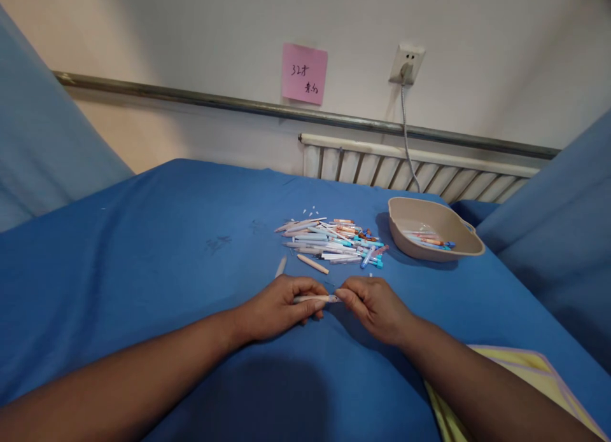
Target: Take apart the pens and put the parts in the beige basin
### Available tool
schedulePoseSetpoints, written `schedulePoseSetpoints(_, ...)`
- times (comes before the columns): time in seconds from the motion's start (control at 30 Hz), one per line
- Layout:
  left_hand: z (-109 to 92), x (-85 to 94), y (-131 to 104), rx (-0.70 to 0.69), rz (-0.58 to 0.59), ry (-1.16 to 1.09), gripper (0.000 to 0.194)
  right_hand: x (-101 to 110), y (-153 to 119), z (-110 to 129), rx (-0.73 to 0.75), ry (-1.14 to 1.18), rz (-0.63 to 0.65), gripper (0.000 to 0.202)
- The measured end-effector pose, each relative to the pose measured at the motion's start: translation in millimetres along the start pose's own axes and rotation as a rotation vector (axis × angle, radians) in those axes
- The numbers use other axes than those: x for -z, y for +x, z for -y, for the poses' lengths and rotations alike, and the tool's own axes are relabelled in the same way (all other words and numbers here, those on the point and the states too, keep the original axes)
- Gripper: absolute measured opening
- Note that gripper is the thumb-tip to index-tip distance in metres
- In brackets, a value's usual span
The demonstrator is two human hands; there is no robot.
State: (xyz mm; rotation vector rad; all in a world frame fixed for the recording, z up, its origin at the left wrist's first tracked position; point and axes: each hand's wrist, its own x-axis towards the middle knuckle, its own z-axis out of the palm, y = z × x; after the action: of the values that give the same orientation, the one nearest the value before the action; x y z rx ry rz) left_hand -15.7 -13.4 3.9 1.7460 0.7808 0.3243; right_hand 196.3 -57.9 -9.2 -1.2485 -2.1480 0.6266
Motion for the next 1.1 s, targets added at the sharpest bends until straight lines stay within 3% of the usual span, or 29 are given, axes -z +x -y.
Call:
schedulePoseSetpoints(0.2,0.3,0.5,0.7,0.001,-0.011,-0.004,0.031,-1.8,0.0,1.0,-0.013,0.032,-0.065,0.017)
schedulePoseSetpoints(0.33,-1.4,-0.2,0.6,0.01,-0.012,0.013,0.031,-2.5,1.5,-2.5,-0.035,0.037,0.003,0.03)
schedulePoseSetpoints(0.4,-1.9,-0.1,0.7,0.009,-0.014,0.012,0.031,-2.6,2.1,-3.3,-0.059,0.11,0.015,0.027)
schedulePoseSetpoints(0.57,-1.1,1.3,0.9,0.008,-0.02,-0.01,0.031,-5.3,2.3,-3.2,-0.105,0.172,-0.088,0.026)
schedulePoseSetpoints(0.67,1.3,2.4,2.7,0.008,-0.012,-0.052,0.029,-6.8,5.2,-7.4,-0.186,0.409,-0.094,0.043)
schedulePoseSetpoints(0.77,5.2,4.7,6.2,0.008,-0.029,-0.186,0.03,-7.0,11.5,-15.8,-0.373,0.802,-0.168,0.063)
schedulePoseSetpoints(0.83,7.9,6.9,8.4,0.013,-0.056,-0.299,0.033,-7.1,15.3,-20.4,-0.479,0.906,-0.212,0.067)
schedulePoseSetpoints(0.97,10.1,11.3,9.8,0.061,-0.102,-0.522,0.036,-9.1,14.9,-18.9,-0.447,0.739,-0.159,0.06)
schedulePoseSetpoints(1.1,7.4,13.8,9.4,0.133,-0.109,-0.649,0.032,-11.7,7.7,-8.9,-0.189,0.341,0.036,0.042)
